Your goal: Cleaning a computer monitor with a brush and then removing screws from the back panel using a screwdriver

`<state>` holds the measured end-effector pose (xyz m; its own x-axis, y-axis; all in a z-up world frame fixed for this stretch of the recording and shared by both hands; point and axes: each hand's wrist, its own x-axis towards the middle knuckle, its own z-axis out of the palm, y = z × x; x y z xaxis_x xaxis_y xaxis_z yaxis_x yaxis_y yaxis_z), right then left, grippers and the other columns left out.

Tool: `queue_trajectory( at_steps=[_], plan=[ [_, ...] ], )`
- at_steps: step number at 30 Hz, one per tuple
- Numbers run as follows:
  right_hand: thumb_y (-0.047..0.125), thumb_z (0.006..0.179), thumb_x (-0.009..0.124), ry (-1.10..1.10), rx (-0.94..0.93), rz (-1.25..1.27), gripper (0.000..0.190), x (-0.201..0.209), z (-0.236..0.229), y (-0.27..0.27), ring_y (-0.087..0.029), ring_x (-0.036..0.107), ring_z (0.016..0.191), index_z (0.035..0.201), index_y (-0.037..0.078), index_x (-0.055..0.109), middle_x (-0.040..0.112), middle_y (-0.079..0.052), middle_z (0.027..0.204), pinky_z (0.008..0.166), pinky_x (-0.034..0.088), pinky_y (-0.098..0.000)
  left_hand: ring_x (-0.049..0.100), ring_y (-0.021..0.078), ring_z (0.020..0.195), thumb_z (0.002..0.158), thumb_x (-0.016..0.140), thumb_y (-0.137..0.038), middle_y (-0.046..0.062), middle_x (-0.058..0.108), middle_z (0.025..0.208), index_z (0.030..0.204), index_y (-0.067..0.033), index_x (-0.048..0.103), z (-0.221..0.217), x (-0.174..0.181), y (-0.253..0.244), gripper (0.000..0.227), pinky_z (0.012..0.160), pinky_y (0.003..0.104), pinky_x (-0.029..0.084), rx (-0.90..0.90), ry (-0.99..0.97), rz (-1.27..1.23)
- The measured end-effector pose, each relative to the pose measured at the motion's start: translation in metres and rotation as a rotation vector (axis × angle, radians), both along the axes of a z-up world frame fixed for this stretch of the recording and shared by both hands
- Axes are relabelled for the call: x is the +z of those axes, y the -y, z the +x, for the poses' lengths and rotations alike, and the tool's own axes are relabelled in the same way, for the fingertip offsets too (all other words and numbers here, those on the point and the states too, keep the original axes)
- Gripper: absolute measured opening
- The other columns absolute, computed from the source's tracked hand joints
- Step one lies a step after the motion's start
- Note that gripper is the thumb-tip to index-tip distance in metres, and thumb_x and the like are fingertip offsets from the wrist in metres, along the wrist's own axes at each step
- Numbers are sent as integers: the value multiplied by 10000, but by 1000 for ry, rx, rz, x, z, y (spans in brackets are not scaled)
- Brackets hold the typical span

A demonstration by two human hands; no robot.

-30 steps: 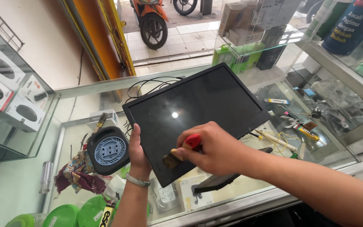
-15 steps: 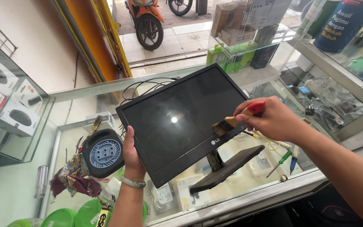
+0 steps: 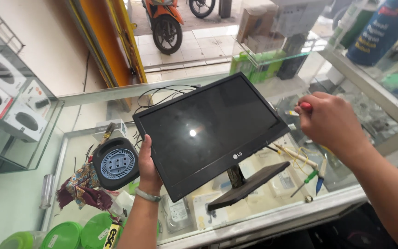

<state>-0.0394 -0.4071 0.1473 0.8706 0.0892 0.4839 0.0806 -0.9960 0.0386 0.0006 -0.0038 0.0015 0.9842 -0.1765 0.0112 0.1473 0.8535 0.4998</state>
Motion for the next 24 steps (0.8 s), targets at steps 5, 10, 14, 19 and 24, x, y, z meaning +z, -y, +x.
queue_trajectory(
  at_steps=[5,10,14,19,24],
  plan=[
    [242,919,677,-227,44,197,181,12,-11,-37,-258,731,697,905,116,807,800,-74,893,714,593,-386,719,354,958,1004,569,-452,186,727,1079,1187,-21,667,1,2,1,478,831,472,594,133,-8,56],
    [299,941,642,-123,189,132,228,-21,-27,-87,-333,657,636,788,138,696,724,-64,743,646,506,-473,725,296,954,999,607,-407,143,738,1081,1140,-52,682,0,-2,2,390,833,411,592,205,-6,75],
    [174,848,660,-155,598,293,109,-28,-59,-166,-310,631,592,762,132,607,664,-60,699,568,493,-443,709,349,1021,996,563,-482,183,721,1155,1266,-29,648,2,-1,2,534,896,466,578,53,15,4],
    [156,963,588,-263,1074,423,160,13,-86,-236,-363,516,463,831,64,592,556,-86,660,428,394,-443,692,322,1032,985,539,-550,186,709,1176,1299,-24,630,0,-1,0,620,912,428,562,-21,-11,-10],
    [233,967,639,-451,988,527,267,20,-58,-218,-229,500,486,728,121,599,537,-37,558,508,431,-339,735,322,897,993,624,-373,184,743,1044,1153,5,687,4,0,5,415,791,420,613,220,84,27]
  ],
)
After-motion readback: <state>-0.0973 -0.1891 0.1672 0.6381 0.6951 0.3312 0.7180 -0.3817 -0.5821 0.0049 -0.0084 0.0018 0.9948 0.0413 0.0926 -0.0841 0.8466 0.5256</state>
